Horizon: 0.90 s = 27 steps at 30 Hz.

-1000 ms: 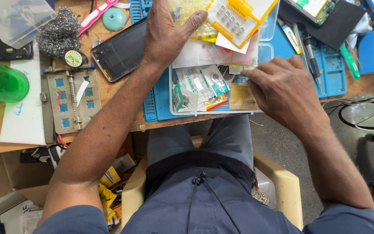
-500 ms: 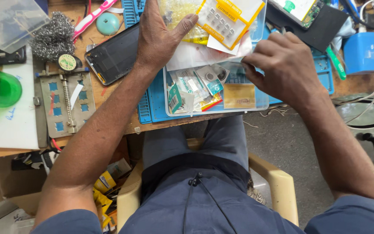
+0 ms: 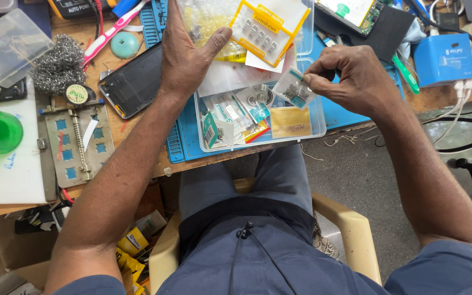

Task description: The person rummages through plastic storage boxes of spare phone parts on the workbench, then works on a disassembled smartphone, using tweezers to pry and adjust the battery and small internal components. They handle small parts and place screws into a small container.

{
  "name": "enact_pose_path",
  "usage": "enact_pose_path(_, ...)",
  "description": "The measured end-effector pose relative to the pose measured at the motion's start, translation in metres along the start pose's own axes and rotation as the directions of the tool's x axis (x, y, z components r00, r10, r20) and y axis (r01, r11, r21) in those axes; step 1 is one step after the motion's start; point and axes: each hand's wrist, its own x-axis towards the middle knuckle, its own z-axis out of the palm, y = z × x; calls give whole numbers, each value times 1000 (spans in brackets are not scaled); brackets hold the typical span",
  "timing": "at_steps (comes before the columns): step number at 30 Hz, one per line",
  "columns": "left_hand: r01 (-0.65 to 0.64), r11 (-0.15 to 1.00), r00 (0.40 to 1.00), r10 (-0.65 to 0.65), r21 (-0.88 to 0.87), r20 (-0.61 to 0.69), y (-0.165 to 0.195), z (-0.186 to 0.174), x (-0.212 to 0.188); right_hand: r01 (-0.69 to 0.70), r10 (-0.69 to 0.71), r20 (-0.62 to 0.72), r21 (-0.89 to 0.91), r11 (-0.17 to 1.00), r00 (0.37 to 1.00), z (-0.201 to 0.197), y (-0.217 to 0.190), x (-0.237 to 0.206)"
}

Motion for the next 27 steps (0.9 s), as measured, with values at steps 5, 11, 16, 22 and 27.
enact_pose_path(5, 10, 1000, 1000, -10, -26, 11, -1, 0, 0, 45, -43, 81, -31, 998, 996, -6, -10, 1)
enact_pose_path(11, 65, 998, 998, -65, 20, 0, -4, 0, 1, 79, -113, -195, -175, 981, 974, -14, -14, 11)
enact_pose_path(16, 64, 998, 997, -63, -10, 44, -11, 1, 2, 255, -281, -258, -130, 958, 924, 2, 0, 34)
enact_pose_path(22, 19, 949, 998, -39, 314, 55, -2, -1, 4, 305, -436, -185, -484, 820, 881, 31, -3, 60)
enact_pose_path(27, 235, 967, 971, -229, -99, 65, 20, -1, 6, 211, -361, -153, -584, 784, 920, 25, -26, 64)
